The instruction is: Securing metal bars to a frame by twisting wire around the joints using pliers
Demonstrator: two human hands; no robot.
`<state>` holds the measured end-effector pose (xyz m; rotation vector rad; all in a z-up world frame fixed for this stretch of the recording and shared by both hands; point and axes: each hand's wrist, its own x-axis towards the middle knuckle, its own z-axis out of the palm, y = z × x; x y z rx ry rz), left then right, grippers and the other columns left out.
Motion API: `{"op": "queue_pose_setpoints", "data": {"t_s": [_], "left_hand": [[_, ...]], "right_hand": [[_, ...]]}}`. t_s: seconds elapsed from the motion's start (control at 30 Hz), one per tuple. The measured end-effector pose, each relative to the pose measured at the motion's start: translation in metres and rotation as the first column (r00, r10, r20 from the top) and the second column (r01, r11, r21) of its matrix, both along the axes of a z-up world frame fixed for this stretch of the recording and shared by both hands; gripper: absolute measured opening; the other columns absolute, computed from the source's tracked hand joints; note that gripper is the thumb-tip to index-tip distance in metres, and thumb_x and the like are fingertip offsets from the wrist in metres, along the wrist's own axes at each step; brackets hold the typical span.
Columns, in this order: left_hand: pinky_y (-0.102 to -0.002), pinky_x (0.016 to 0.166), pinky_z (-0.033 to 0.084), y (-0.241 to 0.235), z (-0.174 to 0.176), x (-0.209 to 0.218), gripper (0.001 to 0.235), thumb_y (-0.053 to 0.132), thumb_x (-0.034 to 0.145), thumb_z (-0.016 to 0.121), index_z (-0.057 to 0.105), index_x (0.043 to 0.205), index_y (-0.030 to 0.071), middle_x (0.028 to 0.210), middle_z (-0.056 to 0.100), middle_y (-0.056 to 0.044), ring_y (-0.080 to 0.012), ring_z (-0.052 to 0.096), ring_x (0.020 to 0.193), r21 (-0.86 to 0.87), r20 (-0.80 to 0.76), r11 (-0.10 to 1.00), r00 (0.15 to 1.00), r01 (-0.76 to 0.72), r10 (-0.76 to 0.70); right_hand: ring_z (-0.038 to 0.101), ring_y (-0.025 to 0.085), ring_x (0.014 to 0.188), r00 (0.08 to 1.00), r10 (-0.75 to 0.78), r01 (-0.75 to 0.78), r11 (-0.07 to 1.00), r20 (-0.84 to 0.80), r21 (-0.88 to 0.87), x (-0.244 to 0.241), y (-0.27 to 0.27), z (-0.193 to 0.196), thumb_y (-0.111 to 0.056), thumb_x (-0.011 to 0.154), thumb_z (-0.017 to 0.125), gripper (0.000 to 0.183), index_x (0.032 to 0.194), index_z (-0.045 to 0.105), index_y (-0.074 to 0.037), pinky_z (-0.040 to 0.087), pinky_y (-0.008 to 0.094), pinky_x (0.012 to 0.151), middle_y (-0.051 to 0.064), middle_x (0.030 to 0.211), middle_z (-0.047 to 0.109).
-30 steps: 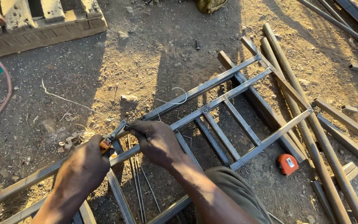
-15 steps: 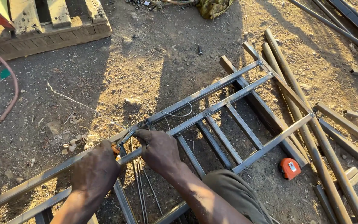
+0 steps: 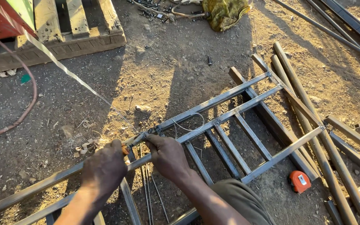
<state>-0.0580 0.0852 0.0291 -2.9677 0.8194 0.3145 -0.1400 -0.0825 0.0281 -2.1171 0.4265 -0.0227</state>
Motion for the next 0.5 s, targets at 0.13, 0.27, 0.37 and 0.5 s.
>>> {"op": "queue_pose_setpoints", "data": {"t_s": [0.13,0.27,0.37,0.5], "left_hand": [[-0.022,0.028,0.025,0.016,0.035,0.025,0.075,0.054,0.109,0.02,0.051,0.055,0.012,0.043,0.052,-0.003,-0.0093,0.041,0.029,-0.269,-0.317,0.945,0.944,-0.185,0.095],[-0.036,0.057,0.06,0.021,0.072,0.041,0.01,0.019,0.095,0.049,0.058,0.094,0.015,0.088,0.072,-0.004,-0.0202,0.07,0.068,-0.18,-0.187,0.984,0.982,0.006,-0.04],[-0.048,0.069,0.053,0.021,0.089,0.043,0.021,0.012,0.077,0.054,0.061,0.096,0.012,0.097,0.076,-0.015,-0.037,0.072,0.084,-0.094,-0.219,0.991,0.973,-0.099,0.076],[-0.051,0.072,0.048,0.031,0.081,0.042,0.018,0.017,0.082,0.051,0.062,0.094,0.009,0.092,0.074,-0.02,-0.0429,0.069,0.084,-0.096,-0.217,0.993,0.975,-0.062,0.04]], "right_hand": [[0.042,0.007,0.045,0.964,0.104,-0.128,0.988,0.247,0.086,-0.004,-0.014,0.017,-0.025,0.105,0.055,0.025,0.115,0.076,-0.018,0.033,0.022,0.039,-0.002,0.065,0.063],[0.069,0.018,0.094,0.82,0.259,-0.2,0.965,0.511,-0.168,0.002,-0.022,0.008,-0.03,0.105,0.05,0.032,0.129,0.068,-0.016,0.038,0.037,0.101,0.001,0.105,0.079],[0.074,0.015,0.1,0.769,0.297,-0.257,0.954,0.565,-0.152,0.005,-0.028,0.006,-0.022,0.106,0.053,0.029,0.13,0.067,-0.015,0.037,0.043,0.117,0.0,0.112,0.077],[0.062,0.015,0.084,0.812,0.174,-0.323,0.929,0.557,0.181,0.0,-0.015,0.018,-0.004,0.101,0.06,0.028,0.127,0.071,-0.006,0.051,0.025,0.068,0.006,0.1,0.068]]}}
